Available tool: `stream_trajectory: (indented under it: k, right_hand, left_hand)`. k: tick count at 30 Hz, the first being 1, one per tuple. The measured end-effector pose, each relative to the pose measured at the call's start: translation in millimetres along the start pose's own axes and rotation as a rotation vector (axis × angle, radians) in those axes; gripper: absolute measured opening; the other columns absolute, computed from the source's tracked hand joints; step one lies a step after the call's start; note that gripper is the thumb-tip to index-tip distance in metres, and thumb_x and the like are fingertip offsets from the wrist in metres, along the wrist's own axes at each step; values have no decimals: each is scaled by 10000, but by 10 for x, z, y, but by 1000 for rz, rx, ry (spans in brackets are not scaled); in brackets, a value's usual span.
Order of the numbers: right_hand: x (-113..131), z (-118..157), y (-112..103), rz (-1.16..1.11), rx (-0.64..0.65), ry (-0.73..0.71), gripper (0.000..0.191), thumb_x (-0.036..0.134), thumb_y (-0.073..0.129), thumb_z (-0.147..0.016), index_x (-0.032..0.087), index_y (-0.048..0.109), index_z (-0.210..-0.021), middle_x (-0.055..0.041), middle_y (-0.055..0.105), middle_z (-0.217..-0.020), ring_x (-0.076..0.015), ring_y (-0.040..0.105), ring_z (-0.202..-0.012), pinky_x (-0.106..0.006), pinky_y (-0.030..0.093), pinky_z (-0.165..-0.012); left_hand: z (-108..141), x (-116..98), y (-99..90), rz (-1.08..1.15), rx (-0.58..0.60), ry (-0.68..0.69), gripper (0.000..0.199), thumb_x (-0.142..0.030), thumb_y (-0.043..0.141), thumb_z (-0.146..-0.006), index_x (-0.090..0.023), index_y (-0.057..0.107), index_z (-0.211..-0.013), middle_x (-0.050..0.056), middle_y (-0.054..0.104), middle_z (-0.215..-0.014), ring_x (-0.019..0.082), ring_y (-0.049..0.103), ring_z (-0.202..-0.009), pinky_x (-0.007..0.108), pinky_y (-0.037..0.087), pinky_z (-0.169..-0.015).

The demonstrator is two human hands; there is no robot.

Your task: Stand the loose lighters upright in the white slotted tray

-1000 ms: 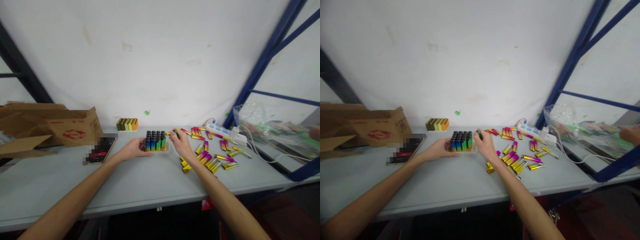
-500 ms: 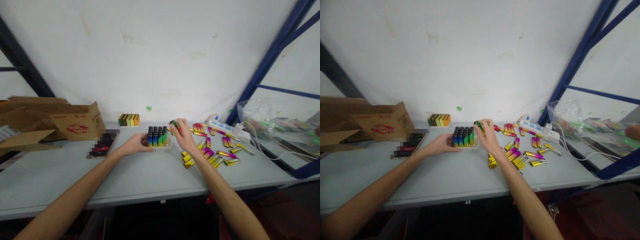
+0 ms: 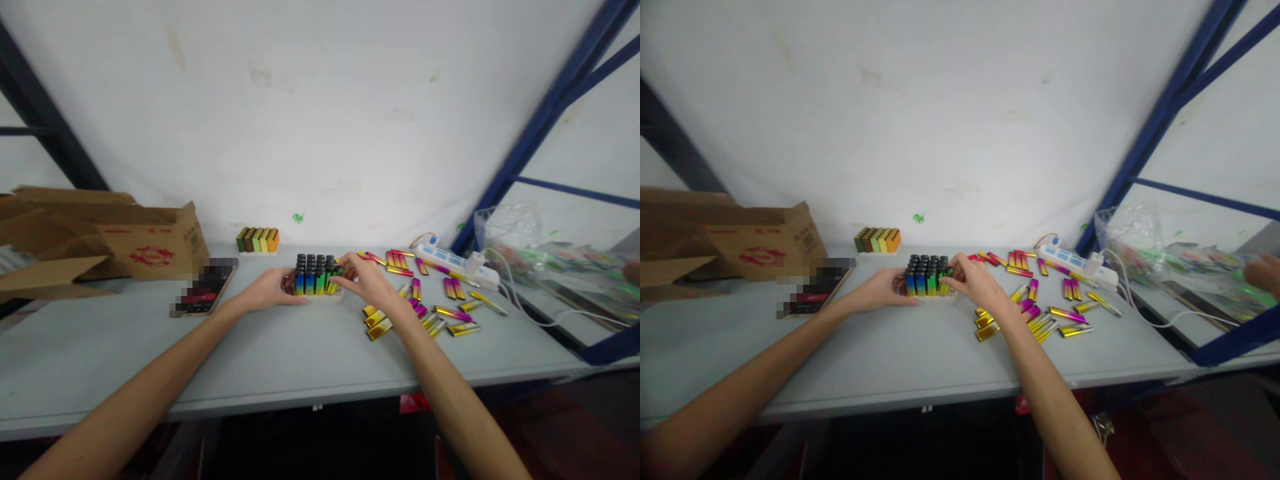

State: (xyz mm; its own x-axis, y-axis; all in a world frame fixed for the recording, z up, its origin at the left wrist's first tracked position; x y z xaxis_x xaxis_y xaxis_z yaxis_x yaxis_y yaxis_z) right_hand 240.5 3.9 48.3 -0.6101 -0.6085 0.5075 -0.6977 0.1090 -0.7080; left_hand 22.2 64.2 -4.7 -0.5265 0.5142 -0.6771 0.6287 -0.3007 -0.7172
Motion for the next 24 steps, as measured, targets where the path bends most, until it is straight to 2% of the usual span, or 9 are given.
stream_trajectory:
  k: [10, 15, 19, 24]
  right_hand:
    - [-33, -30, 105, -60, 66, -45, 245, 371, 717, -903, 201, 570, -1000, 13, 680, -718, -151, 636, -656, -263, 473, -629]
    - [-95, -62, 165, 37, 55, 27, 313, 454, 739, -874, 185, 580, -857, 10, 639, -678, -135, 571, -614, -245, 389, -572]
    - [-105, -67, 222, 117, 114, 11, 380, 524, 741, -853, 172, 602, -828, -20, 660, -750, -138, 563, -643, -250, 366, -594]
    - [-29, 40, 103, 151, 89, 35, 382, 549, 669, -906, 172, 625, -865, -30, 664, -783, -155, 575, -693, -265, 387, -636]
  left_hand:
    - [-2, -29, -16, 20, 19, -44, 572, -620, 823, -581, -178, 679, -913, 20, 672, -748, 221, 610, -715, 293, 458, -614]
    - [-16, -29, -17, 34, 25, -71, 581, -613, 830, -556, -190, 687, -929, 18, 673, -743, 233, 613, -731, 298, 468, -614]
    - [-6, -56, -25, -14, 26, -86, 588, -624, 819, -569, -181, 687, -933, 12, 673, -754, 219, 601, -708, 290, 452, -605]
    - [-7, -64, -35, -33, 21, -67, 575, -641, 807, -584, -177, 679, -899, 7, 660, -738, 208, 583, -695, 285, 437, -608]
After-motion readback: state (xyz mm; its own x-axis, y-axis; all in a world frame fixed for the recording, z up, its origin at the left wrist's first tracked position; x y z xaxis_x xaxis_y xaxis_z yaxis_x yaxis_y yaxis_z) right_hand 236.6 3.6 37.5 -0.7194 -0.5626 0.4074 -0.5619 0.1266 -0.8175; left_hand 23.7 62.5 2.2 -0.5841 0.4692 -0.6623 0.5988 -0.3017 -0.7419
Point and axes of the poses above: each hand's wrist, its own z-axis away from the middle knuckle, its own y-axis out of the palm, x = y × z, the point moved 6 cm from there along -z, towards the middle knuckle
